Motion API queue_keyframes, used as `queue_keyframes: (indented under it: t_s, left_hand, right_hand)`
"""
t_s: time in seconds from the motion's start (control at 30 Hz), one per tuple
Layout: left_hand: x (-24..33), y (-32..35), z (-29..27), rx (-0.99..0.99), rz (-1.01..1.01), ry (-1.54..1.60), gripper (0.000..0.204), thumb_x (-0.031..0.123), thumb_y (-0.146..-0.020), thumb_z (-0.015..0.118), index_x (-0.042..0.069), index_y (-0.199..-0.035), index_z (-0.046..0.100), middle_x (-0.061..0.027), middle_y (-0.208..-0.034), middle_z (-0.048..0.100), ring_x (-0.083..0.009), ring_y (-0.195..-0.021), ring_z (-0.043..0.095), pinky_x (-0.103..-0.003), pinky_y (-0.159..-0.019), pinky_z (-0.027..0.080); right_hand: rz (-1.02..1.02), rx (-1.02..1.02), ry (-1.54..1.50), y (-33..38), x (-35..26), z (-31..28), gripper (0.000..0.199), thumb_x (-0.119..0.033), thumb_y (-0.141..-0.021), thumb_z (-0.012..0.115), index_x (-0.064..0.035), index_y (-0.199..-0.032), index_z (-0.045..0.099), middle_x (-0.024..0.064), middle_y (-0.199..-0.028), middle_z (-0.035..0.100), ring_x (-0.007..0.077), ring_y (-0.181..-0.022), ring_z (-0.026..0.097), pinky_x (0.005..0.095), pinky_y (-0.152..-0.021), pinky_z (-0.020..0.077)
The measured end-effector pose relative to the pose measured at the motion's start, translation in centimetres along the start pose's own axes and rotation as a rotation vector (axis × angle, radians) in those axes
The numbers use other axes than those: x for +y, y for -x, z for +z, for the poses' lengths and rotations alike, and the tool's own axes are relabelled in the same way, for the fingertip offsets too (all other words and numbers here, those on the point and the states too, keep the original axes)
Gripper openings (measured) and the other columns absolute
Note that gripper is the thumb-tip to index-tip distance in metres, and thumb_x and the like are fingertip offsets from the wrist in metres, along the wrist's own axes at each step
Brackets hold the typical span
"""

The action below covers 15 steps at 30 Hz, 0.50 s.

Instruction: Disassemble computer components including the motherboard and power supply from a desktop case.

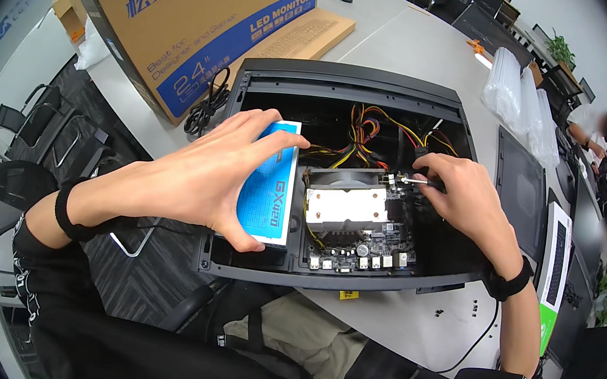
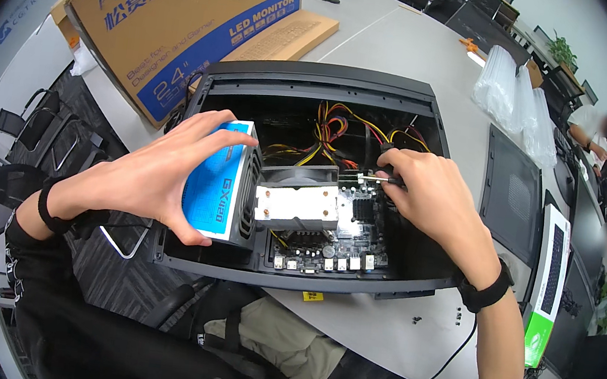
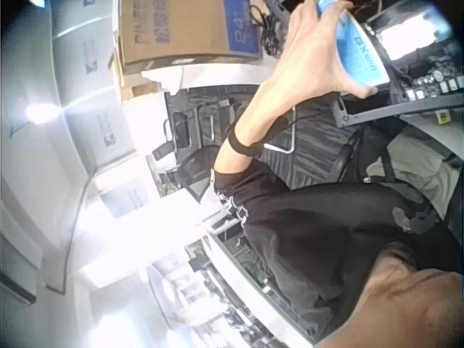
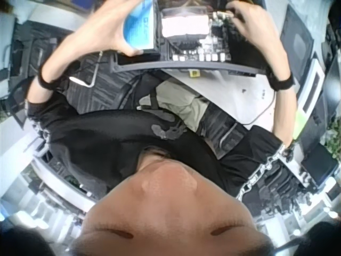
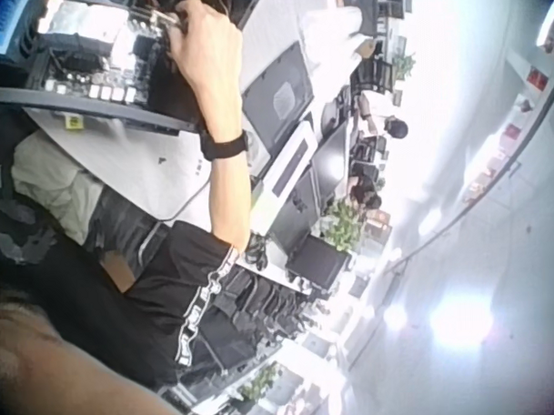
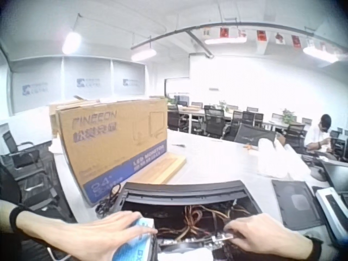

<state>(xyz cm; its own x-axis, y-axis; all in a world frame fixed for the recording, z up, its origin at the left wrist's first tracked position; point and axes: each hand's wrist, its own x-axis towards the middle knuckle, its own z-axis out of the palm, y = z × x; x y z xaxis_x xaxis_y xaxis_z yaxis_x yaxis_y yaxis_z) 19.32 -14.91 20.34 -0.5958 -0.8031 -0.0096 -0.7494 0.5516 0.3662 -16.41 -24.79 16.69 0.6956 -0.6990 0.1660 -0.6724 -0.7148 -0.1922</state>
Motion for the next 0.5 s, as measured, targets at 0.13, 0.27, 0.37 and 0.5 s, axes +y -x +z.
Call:
queue_keyframes:
  t_s: [0.13, 0.27, 0.37, 0.5]
  left_hand:
    - [0.03, -0.02, 0.01, 0.024, -0.035, 0.041, 0.115, 0.033, -0.054, 0.097, 0.012, -0.152, 0.040, -0.0308, -0.153, 0.036, -0.0500, -0.148, 0.032, -0.054, -0.119, 0.034]
    - [0.01, 0.08, -0.06, 0.025, -0.056, 0.040, 0.114, 0.033, -0.055, 0.097, 0.012, -0.152, 0.042, -0.0327, -0.155, 0.034, -0.0502, -0.149, 0.033, -0.054, -0.120, 0.035]
    - [0.06, -0.10, 0.00, 0.013, -0.023, 0.010, 0.112, 0.033, -0.056, 0.096, 0.009, -0.151, 0.042, -0.0343, -0.152, 0.035, -0.0517, -0.147, 0.033, -0.054, -0.119, 0.035]
    - [0.17, -0.19, 0.01, 0.024, 0.006, 0.005, 0.109, 0.033, -0.059, 0.095, 0.004, -0.149, 0.041, -0.0367, -0.146, 0.038, -0.0540, -0.143, 0.034, -0.056, -0.118, 0.037]
  right_hand:
    - [0.012, -0.014, 0.002, -0.11, 0.22, 0.20, 0.020, -0.011, -0.087, 0.075, -0.0060, -0.105, 0.070, 0.0113, -0.093, 0.075, 0.0314, -0.086, 0.073, 0.0424, -0.075, 0.0577]
    - [0.040, -0.016, 0.020, -0.22, 0.01, 0.18, 0.021, -0.010, -0.085, 0.076, -0.0053, -0.104, 0.070, 0.0113, -0.093, 0.075, 0.0313, -0.085, 0.074, 0.0419, -0.076, 0.0578]
    - [0.033, -0.020, -0.006, -0.26, -0.18, 0.08, 0.021, -0.009, -0.084, 0.076, -0.0046, -0.104, 0.069, 0.0114, -0.093, 0.075, 0.0317, -0.085, 0.074, 0.0418, -0.076, 0.0577]
    - [0.043, -0.026, -0.015, -0.35, -0.21, -0.07, 0.021, -0.009, -0.084, 0.075, -0.0043, -0.104, 0.069, 0.0119, -0.092, 0.075, 0.0325, -0.084, 0.073, 0.0417, -0.075, 0.0570]
